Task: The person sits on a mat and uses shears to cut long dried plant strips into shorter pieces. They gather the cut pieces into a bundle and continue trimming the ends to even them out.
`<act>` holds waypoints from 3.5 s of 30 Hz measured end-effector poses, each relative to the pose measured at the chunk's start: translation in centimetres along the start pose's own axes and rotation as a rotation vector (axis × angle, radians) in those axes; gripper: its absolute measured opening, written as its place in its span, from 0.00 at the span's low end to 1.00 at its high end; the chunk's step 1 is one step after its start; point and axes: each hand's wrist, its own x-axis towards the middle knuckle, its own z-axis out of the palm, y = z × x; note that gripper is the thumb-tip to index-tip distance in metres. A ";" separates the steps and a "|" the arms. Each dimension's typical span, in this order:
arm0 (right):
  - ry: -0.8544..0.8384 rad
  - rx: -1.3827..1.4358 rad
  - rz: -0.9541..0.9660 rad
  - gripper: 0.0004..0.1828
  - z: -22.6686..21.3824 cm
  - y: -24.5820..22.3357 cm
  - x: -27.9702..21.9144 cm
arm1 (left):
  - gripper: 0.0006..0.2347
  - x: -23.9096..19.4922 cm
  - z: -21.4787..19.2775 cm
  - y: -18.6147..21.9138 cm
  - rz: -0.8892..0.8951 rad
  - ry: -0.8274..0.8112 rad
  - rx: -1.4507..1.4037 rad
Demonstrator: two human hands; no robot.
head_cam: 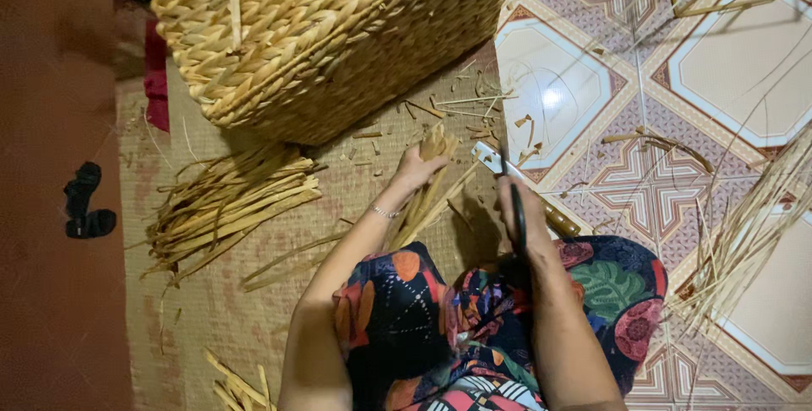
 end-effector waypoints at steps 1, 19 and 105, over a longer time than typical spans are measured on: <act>-0.005 -0.059 -0.106 0.26 0.5 -0.2 -0.2 | 0.12 -0.9 -0.3 0.8 -0.018 -0.005 -0.007; -0.047 -0.220 -0.344 0.21 2.7 -2.8 -3.9 | 0.10 -8.4 0.4 6.8 0.070 -0.117 -0.265; -0.046 -0.076 -0.189 0.23 1.4 0.1 -1.6 | 0.11 -5.4 1.4 5.4 0.124 -0.108 -0.040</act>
